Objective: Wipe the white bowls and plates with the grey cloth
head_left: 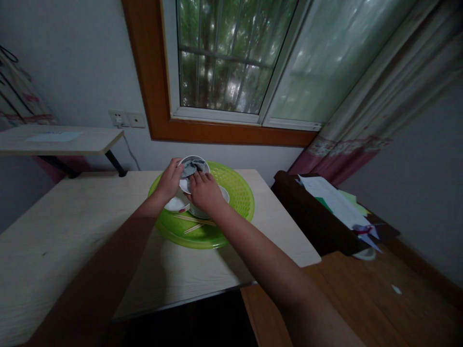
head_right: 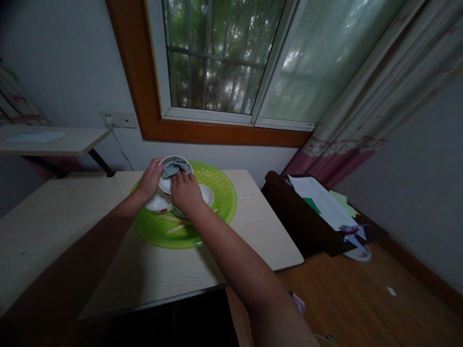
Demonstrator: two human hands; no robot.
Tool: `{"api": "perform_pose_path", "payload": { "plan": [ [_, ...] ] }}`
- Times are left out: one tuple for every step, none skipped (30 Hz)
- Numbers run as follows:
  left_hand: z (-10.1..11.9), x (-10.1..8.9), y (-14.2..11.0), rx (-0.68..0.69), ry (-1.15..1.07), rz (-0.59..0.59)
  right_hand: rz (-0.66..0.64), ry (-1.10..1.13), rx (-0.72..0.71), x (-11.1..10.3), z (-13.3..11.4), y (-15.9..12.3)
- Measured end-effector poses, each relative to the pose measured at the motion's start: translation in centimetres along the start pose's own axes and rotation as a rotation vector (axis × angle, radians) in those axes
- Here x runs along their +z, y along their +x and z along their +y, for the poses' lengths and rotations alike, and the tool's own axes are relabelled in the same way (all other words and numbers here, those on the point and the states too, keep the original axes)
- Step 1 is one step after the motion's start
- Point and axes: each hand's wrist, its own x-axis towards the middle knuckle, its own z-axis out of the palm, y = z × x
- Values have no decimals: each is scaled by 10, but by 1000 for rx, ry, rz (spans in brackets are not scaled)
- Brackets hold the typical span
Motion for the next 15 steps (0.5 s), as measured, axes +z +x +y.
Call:
{"api": "perform_pose_path", "payload": {
  "plan": [
    [0,-1,0,3,11,15,-13,-9,3,-2,-1,1],
    [0,-1,0,3,15,30,-21,-15,-2,-3,-2,1],
    [0,-2,0,-1,16,47,-26,-20,-12,-5,-3,2],
    [-1,-2,0,-7,14,65,-31,-22,-24,-7,-3,2],
    [-2,-3,1,-13,13,83,-38,-20,-37,-9,-3,3],
    [-3,-3,1,-16,11,96,-50,-16,-52,-10,-3,3],
    [-4,-4,1,-16,9,106,-63,-9,-69,-11,-2,3],
    [-5,-4,1,-14,6,110,-74,-2,-89,-12,-2,3],
    [-5,-4,1,-10,2,108,-79,5,-110,-12,-1,4],
    [-6,-4,1,-5,-4,101,-78,11,-131,-13,0,4],
    [-6,-4,1,-1,-11,93,-74,20,-151,-12,1,4],
    [-7,-4,1,3,-17,87,-69,35,-170,-12,3,3],
    [-7,-4,1,4,-20,83,-65,58,-191,-11,4,3],
    [-8,-4,0,3,-23,83,-61,91,-210,-10,5,3],
    [-9,-4,0,-2,-27,86,-55,131,-228,-9,6,3]
  ]
}}
